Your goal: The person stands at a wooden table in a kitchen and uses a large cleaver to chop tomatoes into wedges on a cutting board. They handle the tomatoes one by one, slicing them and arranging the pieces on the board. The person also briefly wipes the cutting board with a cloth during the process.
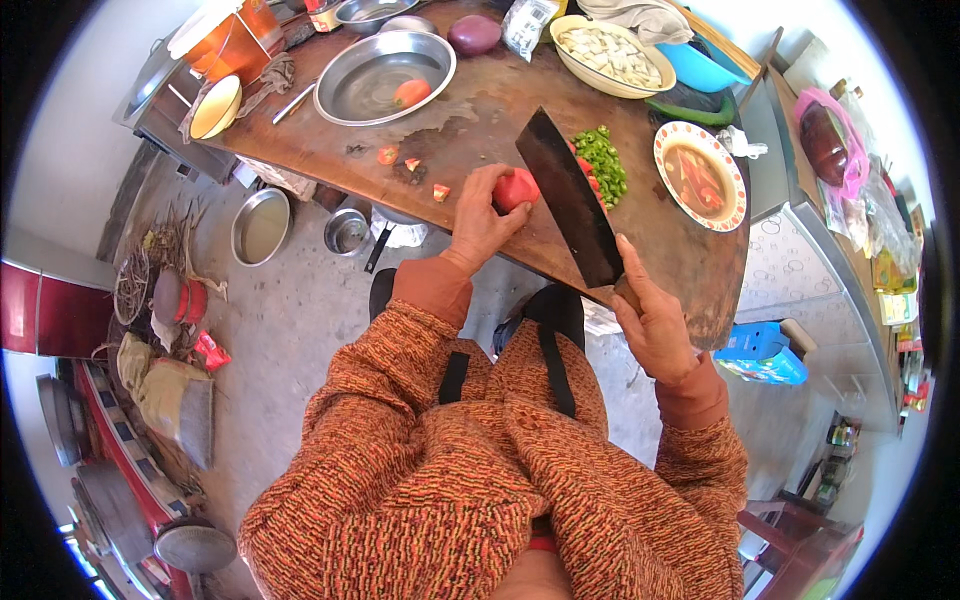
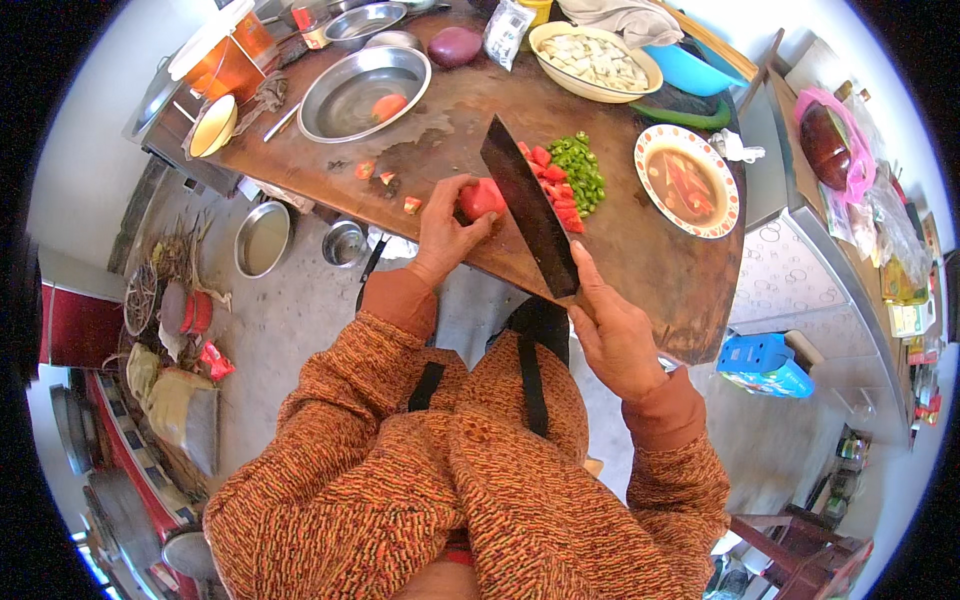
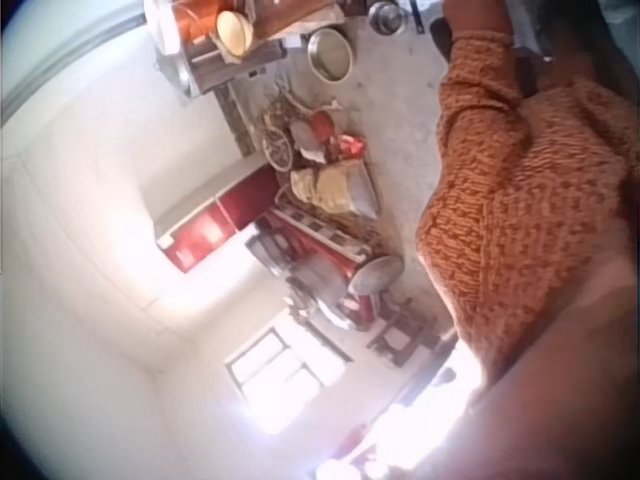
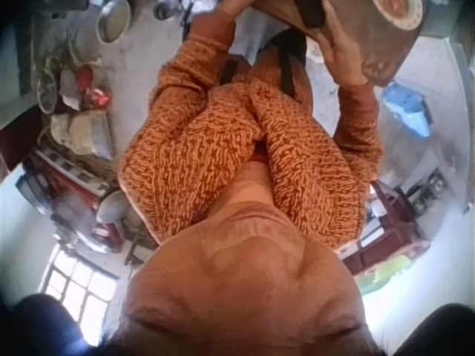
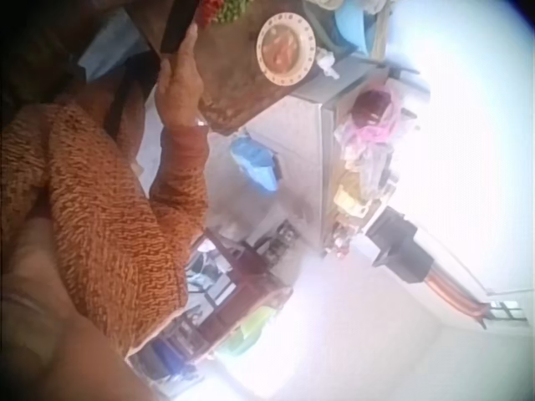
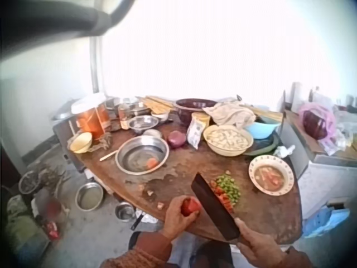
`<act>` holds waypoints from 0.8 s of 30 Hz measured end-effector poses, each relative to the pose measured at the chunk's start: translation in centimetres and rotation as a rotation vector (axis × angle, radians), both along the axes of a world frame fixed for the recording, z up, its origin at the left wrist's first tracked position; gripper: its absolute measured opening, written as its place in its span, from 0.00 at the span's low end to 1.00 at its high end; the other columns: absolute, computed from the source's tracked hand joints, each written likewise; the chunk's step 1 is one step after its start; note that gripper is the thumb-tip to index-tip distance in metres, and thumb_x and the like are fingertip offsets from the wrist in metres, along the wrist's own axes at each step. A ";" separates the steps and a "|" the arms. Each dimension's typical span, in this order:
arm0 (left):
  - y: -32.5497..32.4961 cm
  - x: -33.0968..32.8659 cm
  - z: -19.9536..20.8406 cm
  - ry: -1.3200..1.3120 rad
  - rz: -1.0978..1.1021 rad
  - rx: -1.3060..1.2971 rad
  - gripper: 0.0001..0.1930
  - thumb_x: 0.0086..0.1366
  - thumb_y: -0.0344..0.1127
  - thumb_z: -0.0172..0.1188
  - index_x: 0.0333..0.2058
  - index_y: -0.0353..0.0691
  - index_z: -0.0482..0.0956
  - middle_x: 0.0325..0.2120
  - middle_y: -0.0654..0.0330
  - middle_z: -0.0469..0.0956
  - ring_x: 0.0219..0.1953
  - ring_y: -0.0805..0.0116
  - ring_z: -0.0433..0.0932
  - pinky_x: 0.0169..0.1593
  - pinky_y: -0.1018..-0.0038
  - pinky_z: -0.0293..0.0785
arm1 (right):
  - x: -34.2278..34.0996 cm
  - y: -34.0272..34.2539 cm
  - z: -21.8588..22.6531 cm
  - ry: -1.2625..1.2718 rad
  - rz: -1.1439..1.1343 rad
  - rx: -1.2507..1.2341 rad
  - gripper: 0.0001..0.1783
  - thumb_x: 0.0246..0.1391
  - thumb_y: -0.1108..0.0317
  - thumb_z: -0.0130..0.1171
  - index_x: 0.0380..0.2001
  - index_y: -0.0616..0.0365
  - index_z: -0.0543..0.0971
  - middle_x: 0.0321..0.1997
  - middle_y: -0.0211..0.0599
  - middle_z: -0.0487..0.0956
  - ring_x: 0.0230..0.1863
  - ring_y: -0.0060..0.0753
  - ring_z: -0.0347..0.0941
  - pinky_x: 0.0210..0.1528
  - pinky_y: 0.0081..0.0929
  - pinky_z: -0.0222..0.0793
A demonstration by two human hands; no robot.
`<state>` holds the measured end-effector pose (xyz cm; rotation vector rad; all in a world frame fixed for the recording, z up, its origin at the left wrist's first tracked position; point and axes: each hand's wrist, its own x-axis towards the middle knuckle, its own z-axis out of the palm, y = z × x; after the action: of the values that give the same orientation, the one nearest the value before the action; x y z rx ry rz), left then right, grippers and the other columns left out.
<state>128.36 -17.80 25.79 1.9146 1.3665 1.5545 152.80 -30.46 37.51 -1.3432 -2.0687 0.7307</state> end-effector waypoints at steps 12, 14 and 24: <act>0.7 -0.3 -0.9 0.004 0.010 0.060 0.27 0.46 0.34 0.75 0.45 0.39 0.75 0.40 0.51 0.76 0.44 0.50 0.75 0.49 0.62 0.74 | 0.1 1.1 1.6 -0.135 0.112 -0.013 0.43 0.57 0.77 0.54 0.73 0.51 0.51 0.41 0.58 0.79 0.39 0.64 0.76 0.40 0.50 0.71; 0.6 -0.3 -0.9 0.019 0.031 0.069 0.27 0.46 0.33 0.76 0.45 0.38 0.75 0.41 0.52 0.76 0.44 0.53 0.76 0.49 0.65 0.75 | 0.1 1.8 1.8 -0.165 0.127 -0.021 0.42 0.58 0.75 0.53 0.73 0.50 0.50 0.40 0.58 0.79 0.38 0.65 0.75 0.39 0.52 0.70; 0.5 -0.4 -1.1 0.061 0.077 0.124 0.27 0.44 0.32 0.76 0.45 0.38 0.75 0.41 0.54 0.76 0.43 0.54 0.76 0.48 0.65 0.75 | -3.1 5.9 -1.4 -0.241 0.106 -0.135 0.41 0.59 0.70 0.52 0.73 0.48 0.48 0.32 0.60 0.79 0.35 0.66 0.76 0.39 0.58 0.69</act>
<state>127.99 -17.29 24.69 2.0200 1.4149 1.6657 149.72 -24.55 36.07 -1.4666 -2.3302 0.7998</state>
